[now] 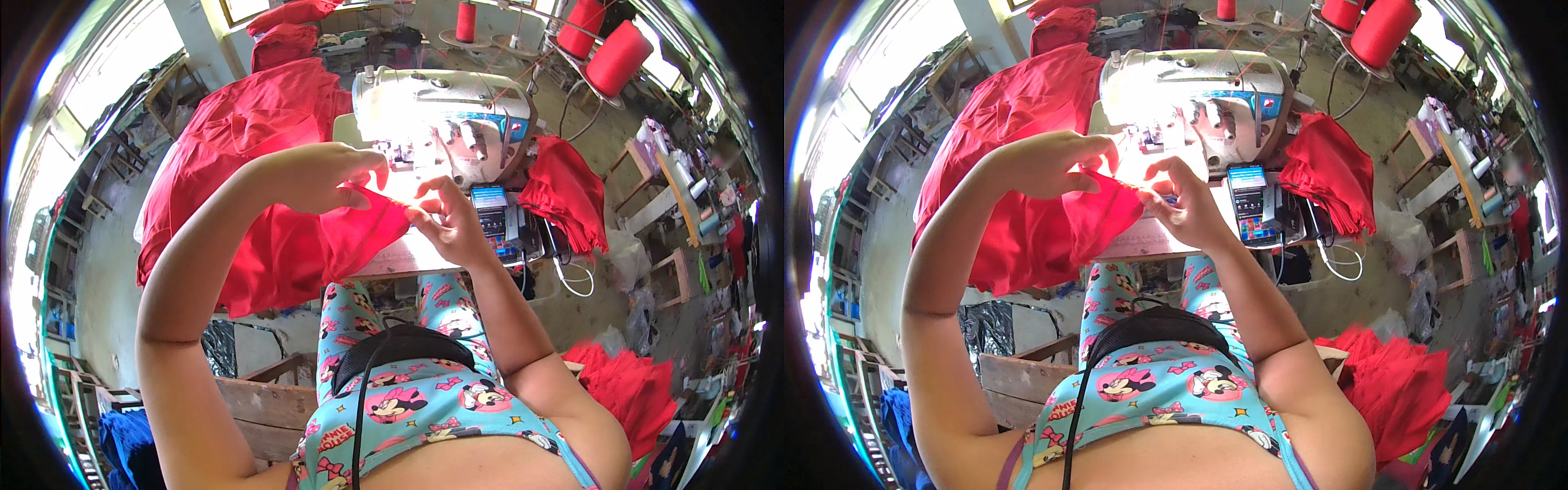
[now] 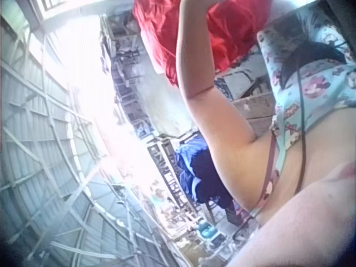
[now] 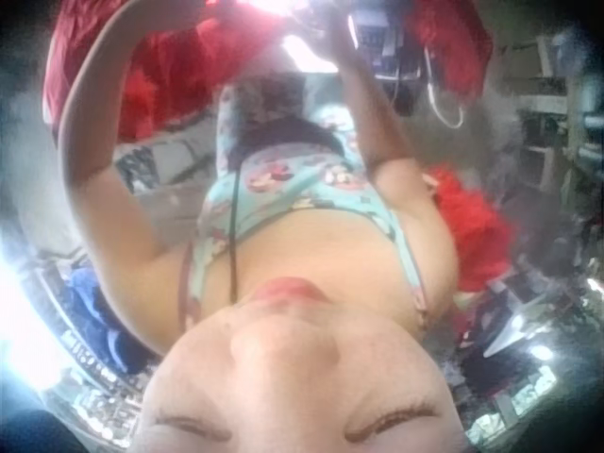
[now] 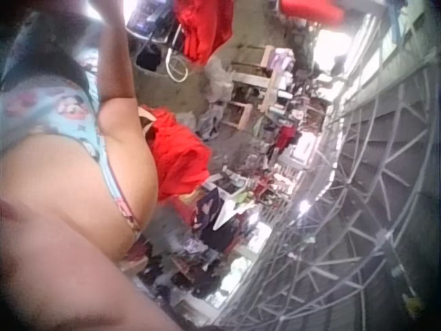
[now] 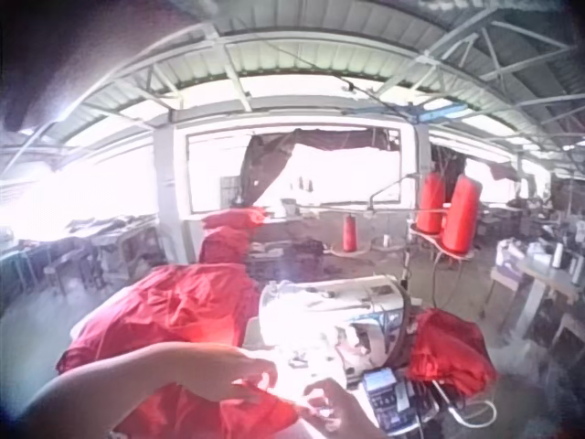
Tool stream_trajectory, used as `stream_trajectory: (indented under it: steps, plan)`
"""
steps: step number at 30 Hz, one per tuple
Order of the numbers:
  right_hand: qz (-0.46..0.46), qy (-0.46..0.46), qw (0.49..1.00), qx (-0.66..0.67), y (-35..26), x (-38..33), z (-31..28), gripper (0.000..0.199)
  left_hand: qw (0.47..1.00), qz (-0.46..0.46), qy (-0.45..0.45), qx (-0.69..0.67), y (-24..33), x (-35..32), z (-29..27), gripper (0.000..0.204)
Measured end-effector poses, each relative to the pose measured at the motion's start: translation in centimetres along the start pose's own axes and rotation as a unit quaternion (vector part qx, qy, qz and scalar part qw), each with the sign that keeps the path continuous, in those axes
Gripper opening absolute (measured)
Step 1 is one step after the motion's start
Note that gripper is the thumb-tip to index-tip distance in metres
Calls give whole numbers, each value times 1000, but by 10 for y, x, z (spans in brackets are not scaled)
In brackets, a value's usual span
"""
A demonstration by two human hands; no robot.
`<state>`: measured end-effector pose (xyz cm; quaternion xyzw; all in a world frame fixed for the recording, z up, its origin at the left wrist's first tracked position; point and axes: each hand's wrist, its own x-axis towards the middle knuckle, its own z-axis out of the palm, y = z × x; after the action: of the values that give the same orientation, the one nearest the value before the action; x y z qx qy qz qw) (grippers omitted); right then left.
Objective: The person folds a red garment by hand, repeatedly aligning edges and smoothing the fabric. The folded piece is placed on a pile next to a sewing machine.
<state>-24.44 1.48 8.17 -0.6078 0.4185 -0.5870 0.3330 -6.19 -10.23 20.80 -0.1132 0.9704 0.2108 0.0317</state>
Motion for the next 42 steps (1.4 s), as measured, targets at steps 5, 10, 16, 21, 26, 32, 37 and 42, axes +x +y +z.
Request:
stream_trajectory:
  steps: [5, 10, 16, 21, 26, 32, 37, 42]
  plan:
    - [-37, -36, 999, 3, -9, 5, 6, 24, 998, 37, -10, 47, 3, 4, 15, 18]
    - [-4, 196, 971, -137, -1, 11, 21, 12, 993, 36, 81, 75, 1, -4, -3, 17]
    - [-113, -256, 845, -456, 27, 53, 101, 10, 981, -39, 186, -42, -18, 9, -22, 29]
    - [-94, 65, 984, -140, 60, 81, 185, 14, 996, 44, 28, 70, 0, -1, 13, 20]
    - [-83, -125, 983, -103, 87, 37, 175, 15, 988, 25, -68, 135, -10, -27, 53, 21]
    - [-22, 190, 980, -49, 106, -12, 100, 24, 998, 35, 52, -21, -17, -14, 6, 34]
    - [-10, -87, 961, -262, 83, 21, 148, 33, 997, 33, 68, -22, -16, 4, -15, 39]
    - [-125, 68, 920, -364, 156, 54, 218, 43, 998, 47, 39, -15, -1, 21, -13, 37]
